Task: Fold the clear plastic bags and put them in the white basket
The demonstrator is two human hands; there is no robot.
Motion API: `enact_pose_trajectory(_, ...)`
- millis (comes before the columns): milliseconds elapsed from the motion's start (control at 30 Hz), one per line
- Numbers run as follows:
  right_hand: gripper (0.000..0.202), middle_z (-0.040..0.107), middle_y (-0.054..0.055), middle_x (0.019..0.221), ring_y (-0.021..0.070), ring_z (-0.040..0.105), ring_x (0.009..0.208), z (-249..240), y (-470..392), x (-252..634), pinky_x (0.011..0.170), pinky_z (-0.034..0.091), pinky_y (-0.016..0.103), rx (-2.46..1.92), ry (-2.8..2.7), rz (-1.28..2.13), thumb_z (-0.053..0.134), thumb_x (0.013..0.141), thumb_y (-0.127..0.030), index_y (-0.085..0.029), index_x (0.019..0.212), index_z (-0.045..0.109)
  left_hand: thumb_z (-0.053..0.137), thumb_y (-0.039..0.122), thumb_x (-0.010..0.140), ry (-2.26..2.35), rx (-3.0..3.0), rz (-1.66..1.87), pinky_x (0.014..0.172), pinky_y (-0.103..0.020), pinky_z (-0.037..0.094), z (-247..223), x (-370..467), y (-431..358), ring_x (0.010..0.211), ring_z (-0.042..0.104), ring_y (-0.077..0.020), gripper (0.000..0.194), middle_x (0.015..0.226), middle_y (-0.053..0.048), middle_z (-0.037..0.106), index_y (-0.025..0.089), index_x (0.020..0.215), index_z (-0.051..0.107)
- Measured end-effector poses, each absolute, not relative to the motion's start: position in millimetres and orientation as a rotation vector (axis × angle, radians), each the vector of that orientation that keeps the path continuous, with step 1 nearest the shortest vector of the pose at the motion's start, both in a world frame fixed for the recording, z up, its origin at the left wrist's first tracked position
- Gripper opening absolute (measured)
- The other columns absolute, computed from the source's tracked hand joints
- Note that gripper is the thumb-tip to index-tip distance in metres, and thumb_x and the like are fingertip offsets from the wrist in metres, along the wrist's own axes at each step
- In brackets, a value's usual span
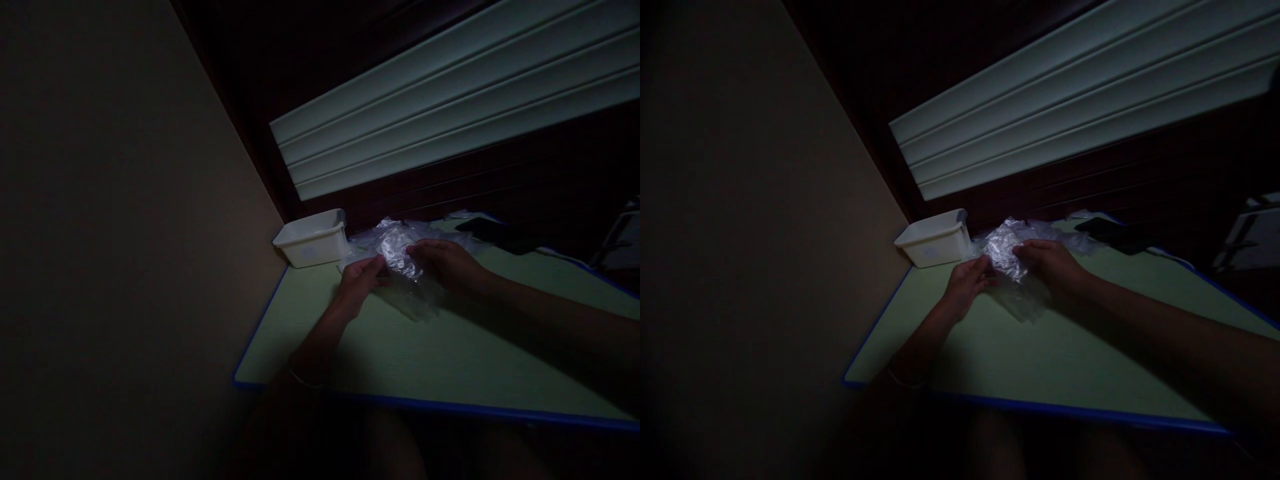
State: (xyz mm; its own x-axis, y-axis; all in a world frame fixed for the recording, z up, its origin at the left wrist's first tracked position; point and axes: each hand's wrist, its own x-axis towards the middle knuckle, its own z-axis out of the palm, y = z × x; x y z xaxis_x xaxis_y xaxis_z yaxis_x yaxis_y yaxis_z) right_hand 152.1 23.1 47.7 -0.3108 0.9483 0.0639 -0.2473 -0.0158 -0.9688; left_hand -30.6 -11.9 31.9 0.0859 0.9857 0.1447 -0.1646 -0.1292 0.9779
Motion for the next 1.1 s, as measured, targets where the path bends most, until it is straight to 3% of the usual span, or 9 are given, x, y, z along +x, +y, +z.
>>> enact_pose_trajectory(300,0.021,0.068,0.005,0.078,0.0179,0.059,0.066,38,24,149,0.056,0.049,0.029,-0.940,-1.258,1.461,0.077,0.066,-0.037,-0.022,0.077,0.067,0.074,0.048,0.071,1.077,1.272,1.349,0.060,-0.022,0.042,28,-18,-14,0.059,0.052,-0.0081,0.037,0.064,-0.001,0.061,0.012,0.071,0.065)
enact_pose_trajectory(700,0.023,0.068,0.003,0.073,0.0174,0.060,0.065,32,29,148,0.059,0.047,0.029,-0.804,-1.280,1.540,0.077,0.069,-0.040,-0.020,0.077,0.070,0.078,0.041,0.067,1.063,1.199,1.457,0.069,-0.026,0.047,26,-24,-7,0.066,0.059,-0.0114,0.031,0.076,-0.004,0.069,0.013,0.079,0.073)
enact_pose_trajectory(967,0.035,0.056,-0.001,0.058,0.0108,0.045,0.053,41,25,153,0.052,0.036,0.027,-0.855,-1.409,1.366,0.079,0.063,-0.050,-0.016,0.068,0.069,0.077,0.040,0.067,1.104,1.278,1.354,0.066,-0.026,0.046,28,-24,-11,0.062,0.057,-0.0111,0.030,0.069,-0.005,0.068,0.012,0.074,0.074)
enact_pose_trajectory(1100,0.039,0.054,-0.002,0.055,0.0119,0.045,0.055,51,18,154,0.054,0.037,0.028,-0.880,-1.497,1.228,0.077,0.063,-0.055,-0.017,0.063,0.067,0.077,0.041,0.066,1.100,1.300,1.348,0.062,-0.026,0.046,33,-22,-15,0.058,0.056,-0.0116,0.031,0.066,-0.005,0.067,0.011,0.071,0.073)
